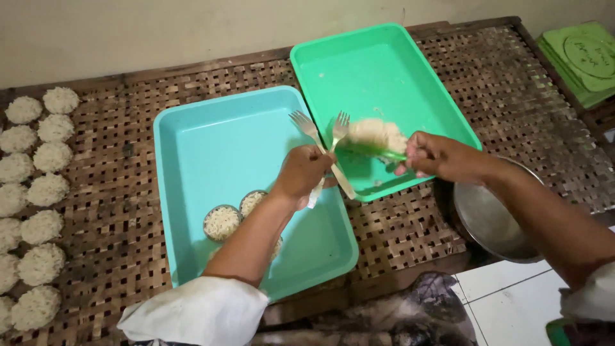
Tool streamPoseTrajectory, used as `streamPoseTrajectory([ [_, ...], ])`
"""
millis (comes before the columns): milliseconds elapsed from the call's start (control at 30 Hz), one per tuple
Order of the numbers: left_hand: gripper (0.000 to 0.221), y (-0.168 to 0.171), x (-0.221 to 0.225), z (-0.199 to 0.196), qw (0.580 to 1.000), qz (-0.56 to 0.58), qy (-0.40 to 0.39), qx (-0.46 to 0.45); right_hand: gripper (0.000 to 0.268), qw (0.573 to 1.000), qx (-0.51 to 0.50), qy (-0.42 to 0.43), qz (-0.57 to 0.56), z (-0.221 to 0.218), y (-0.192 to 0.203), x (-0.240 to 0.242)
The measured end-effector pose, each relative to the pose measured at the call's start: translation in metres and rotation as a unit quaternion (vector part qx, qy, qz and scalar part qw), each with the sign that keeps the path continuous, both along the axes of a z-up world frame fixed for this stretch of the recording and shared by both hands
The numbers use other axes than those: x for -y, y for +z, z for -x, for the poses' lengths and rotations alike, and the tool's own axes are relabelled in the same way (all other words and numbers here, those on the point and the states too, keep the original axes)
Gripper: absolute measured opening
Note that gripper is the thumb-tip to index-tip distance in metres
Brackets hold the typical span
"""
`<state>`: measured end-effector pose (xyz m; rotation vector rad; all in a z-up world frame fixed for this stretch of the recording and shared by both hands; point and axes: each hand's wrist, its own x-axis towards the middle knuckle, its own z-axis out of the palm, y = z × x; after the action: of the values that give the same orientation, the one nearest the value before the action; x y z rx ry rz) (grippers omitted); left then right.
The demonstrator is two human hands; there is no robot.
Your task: Shaping food mixture into round patties using a fork and a circular mold
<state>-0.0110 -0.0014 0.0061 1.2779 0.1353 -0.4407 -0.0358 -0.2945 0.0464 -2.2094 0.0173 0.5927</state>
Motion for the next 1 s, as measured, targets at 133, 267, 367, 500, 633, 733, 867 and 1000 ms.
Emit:
streamPoseTrajectory([
  [133,0.023,0.001,-0.004,0.001,1.0,0.014,0.005,-0.003,0.013,0.999,-0.026,-0.024,-0.03,-0.017,0.009,0.003],
  [267,0.022,-0.009,-0.002,-0.002,1.0,0.011,-0.005,0.005,0.015,0.995,0.012,-0.101,-0.018,-0.023,0.001,0.022],
  [367,0.019,0.004,-0.019,-0.003,0.997,-0.003,-0.073,-0.006,0.028,0.989,0.051,-0.131,0.039,-0.017,0.026,0.014],
  [500,0.02,0.024,-0.053,0.009,0.994,-0.017,-0.109,0.004,0.028,0.962,0.124,-0.162,0.183,-0.018,0.016,0.025],
  [633,0.017,0.024,-0.083,0.03,1.0,-0.003,-0.019,-0.006,0.041,0.924,0.171,-0.011,0.343,-0.039,-0.037,0.068],
  [733,0.016,0.019,-0.109,0.045,1.0,0.006,0.013,-0.022,0.055,0.858,0.238,0.029,0.453,-0.036,-0.007,0.029],
  [867,0.019,0.023,-0.138,0.065,0.999,-0.015,0.025,-0.024,0.03,0.855,0.347,0.031,0.385,-0.048,-0.006,-0.007],
  [1000,0.023,0.015,-0.173,0.073,0.999,-0.032,0.038,-0.012,0.032,0.852,0.319,0.038,0.414,-0.068,-0.027,-0.018],
])
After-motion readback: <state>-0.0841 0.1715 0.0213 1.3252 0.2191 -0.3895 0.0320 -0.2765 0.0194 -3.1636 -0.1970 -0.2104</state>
